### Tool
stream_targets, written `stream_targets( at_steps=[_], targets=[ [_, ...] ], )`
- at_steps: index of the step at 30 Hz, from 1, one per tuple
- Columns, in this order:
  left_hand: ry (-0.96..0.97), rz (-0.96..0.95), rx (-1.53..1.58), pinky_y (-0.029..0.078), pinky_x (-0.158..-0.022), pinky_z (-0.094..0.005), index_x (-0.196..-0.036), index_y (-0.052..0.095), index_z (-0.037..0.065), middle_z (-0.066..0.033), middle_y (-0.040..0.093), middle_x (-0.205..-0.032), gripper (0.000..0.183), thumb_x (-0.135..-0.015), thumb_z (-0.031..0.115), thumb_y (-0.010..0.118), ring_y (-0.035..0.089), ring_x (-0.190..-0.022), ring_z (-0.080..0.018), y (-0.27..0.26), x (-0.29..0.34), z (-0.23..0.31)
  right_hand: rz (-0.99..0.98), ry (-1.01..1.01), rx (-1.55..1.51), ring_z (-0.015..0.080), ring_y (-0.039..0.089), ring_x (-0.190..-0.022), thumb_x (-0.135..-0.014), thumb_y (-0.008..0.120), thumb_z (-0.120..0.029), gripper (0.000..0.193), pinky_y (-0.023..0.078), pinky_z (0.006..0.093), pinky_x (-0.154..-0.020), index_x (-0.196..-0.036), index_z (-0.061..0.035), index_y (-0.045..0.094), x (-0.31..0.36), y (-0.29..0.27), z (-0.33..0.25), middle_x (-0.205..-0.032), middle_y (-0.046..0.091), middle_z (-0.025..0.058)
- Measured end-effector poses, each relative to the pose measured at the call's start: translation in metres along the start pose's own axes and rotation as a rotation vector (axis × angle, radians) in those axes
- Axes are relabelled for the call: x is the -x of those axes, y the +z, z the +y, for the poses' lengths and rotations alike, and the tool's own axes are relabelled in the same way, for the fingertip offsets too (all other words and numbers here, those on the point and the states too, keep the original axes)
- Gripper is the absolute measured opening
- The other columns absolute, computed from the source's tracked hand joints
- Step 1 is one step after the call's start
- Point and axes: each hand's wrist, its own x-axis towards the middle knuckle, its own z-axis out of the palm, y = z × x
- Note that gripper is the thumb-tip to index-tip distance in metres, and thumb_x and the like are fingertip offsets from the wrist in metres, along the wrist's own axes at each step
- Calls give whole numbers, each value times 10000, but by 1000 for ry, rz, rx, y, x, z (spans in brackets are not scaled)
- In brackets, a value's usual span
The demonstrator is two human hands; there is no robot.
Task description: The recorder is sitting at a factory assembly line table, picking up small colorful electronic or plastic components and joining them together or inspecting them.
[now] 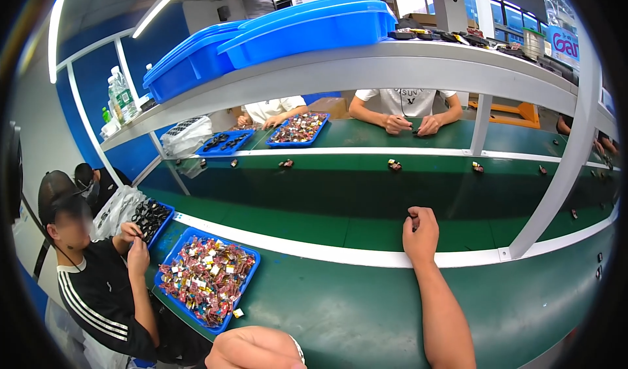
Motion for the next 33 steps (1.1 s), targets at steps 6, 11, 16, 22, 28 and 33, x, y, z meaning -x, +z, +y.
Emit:
stream_targets(
  at_steps=[6, 11, 16, 22, 28, 33],
  targets=[
    [42, 25, -31, 497, -532, -273, -1150, 578, 77, -50, 690, -822, 297, -1008, 337, 559, 646, -611, -164, 4, -4, -1, 5, -15, 6, 191, 587, -693, -815, 622, 34, 162, 497, 315, -644, -968, -8, 653, 2, 0, 2, -925, 619, 86],
    [38, 12, -68, 488, -516, -264, -1144, 585, 76, -49, 691, -821, 290, -1007, 331, 562, 635, -586, -155, -1, -3, -1, 0, -27, -15, 175, 583, -683, -816, 620, 47, 151, 492, 296, -627, -955, 1, 654, 1, 1, -4, -911, 626, 84],
    [36, 0, 6, 488, -509, -262, -1127, 597, 77, -42, 690, -790, 264, -1002, 309, 574, 636, -569, -156, 2, -1, -4, 0, -30, 1, 153, 584, -672, -821, 616, 57, 144, 486, 276, -620, -948, 5, 658, 0, -4, 0, -911, 635, 80],
    [194, -99, 102, 510, -550, -278, -1084, 628, 67, -66, 697, -800, 229, -978, 269, 609, 640, -593, -164, -12, -4, -18, -12, -30, -16, 168, 576, -657, -817, 611, 47, 153, 486, 294, -600, -952, -7, 660, 1, 2, -6, -916, 629, 77],
    [86, -229, 198, 533, -628, -290, -1055, 692, 60, -132, 695, -947, 190, -902, 54, 579, 656, -728, -218, 5, -9, -7, -4, -3, -19, 163, 594, -667, -823, 604, 62, 157, 487, 284, -594, -952, -7, 661, 5, -6, 3, -909, 626, 81],
    [-156, -110, 134, 529, -605, -261, -1001, 736, 65, -28, 724, -917, 148, -891, 133, 664, 665, -682, -179, -4, -25, 13, 3, -53, -44, 130, 583, -655, -837, 597, 66, 139, 465, 250, -593, -948, 12, 663, 2, -2, -4, -889, 625, 79]
  ],
)
